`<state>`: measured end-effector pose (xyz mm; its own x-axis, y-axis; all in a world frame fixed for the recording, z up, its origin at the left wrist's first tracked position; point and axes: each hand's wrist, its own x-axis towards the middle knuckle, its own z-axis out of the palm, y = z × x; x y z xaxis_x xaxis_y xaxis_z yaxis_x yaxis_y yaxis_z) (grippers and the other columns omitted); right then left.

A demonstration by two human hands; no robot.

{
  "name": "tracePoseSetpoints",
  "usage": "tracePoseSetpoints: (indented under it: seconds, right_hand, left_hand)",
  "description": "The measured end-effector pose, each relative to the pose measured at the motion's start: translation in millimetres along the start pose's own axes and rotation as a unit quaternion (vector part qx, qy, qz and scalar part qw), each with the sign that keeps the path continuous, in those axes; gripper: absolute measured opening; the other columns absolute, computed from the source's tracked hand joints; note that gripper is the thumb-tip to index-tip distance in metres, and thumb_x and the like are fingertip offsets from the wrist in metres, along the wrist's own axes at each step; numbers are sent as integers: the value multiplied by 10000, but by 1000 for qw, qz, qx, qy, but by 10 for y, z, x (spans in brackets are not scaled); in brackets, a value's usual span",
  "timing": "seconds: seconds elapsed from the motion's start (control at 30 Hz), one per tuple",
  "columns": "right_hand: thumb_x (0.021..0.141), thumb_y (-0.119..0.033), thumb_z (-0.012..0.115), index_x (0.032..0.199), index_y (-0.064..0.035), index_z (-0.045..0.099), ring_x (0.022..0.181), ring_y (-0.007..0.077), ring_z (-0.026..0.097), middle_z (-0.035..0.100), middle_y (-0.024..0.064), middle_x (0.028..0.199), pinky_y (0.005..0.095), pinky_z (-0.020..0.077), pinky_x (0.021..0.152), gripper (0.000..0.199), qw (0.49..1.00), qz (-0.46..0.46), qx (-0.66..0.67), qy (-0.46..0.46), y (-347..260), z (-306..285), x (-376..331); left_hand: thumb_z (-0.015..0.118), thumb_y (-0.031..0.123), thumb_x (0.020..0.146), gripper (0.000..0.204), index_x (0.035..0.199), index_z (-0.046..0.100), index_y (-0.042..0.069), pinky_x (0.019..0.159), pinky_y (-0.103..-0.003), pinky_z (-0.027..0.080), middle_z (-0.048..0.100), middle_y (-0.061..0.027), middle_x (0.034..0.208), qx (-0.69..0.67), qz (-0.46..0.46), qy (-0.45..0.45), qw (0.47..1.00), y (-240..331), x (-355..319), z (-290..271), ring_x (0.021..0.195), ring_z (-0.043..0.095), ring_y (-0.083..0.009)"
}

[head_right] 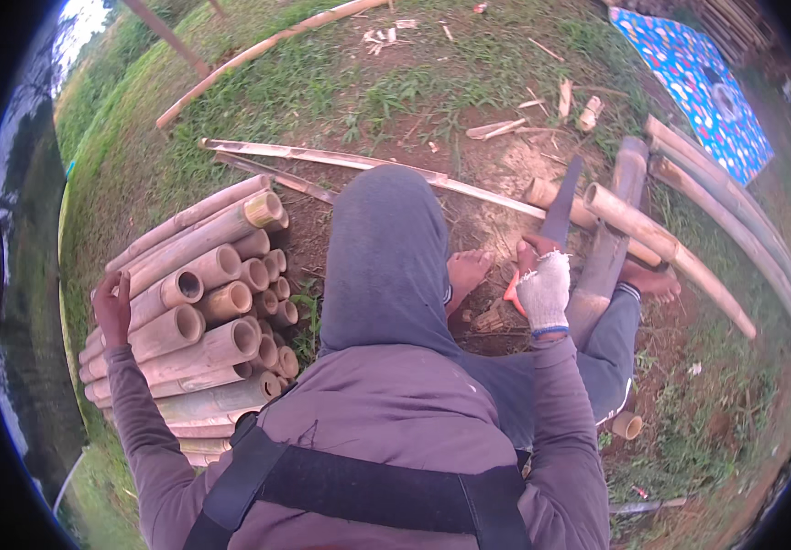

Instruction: The person sits on the ground and uses a hand saw to cut long bamboo poles into shorter sections. They repeatedly position a pole on a support log, saw through it, and then move the cut piece to a growing pile.

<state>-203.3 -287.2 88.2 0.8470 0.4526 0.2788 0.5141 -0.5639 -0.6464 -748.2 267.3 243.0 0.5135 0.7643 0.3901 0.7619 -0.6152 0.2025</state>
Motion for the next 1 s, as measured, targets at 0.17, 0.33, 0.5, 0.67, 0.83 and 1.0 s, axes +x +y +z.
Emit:
tracePoseSetpoints:
  seconds: [0.17,0.33,0.5,0.67,0.83,1.0]
  right_hand:
    - [941,-379,771,1081,-40,794,960,429,748,766,252,1016,509,591,850,367,978,162,-124,-46,935,228,-763]
    - [881,-481,784,1075,-92,801,1064,388,759,771,199,1132,545,605,892,435,903,256,-235,-254,1034,342,-997]
    - [864,-404,783,1055,-121,813,1012,349,755,775,150,1066,557,557,831,342,903,209,-225,-301,881,260,-835]
    - [848,-360,800,1173,-110,729,1011,314,764,783,115,1081,545,521,814,416,907,206,-212,-300,1237,474,-860]
    - [847,-316,791,1231,-98,726,1013,327,772,773,172,1136,553,553,830,446,906,230,-156,-318,1319,373,-754]
    - [777,-253,797,1209,-90,726,1010,325,777,765,176,1125,554,573,845,467,927,214,-123,-284,1266,458,-899]
  left_hand:
    - [676,138,1056,184,1160,726,-5,950,-418,546,748,-155,1178,-94,281,16,955,2246,1091,511,1098,721,-316]
    - [738,134,964,135,1044,734,27,930,-445,550,743,-165,1172,-165,503,-124,839,4669,1446,1210,1065,714,-382]
    - [768,198,934,197,1096,759,87,918,-475,558,753,-140,1163,-147,643,-250,709,6683,1035,1914,1029,716,-384]
    - [826,374,872,589,1379,646,133,1004,-508,545,727,-148,1288,-74,717,-280,634,8049,304,2926,1145,714,-380]
    - [893,530,771,951,1532,460,161,1045,-606,490,700,-164,1340,-40,695,-250,672,8787,-411,3615,1186,711,-397]
    - [901,515,742,1020,1533,387,125,1063,-605,482,690,-222,1328,44,639,-323,697,9143,-667,3777,1172,715,-434]
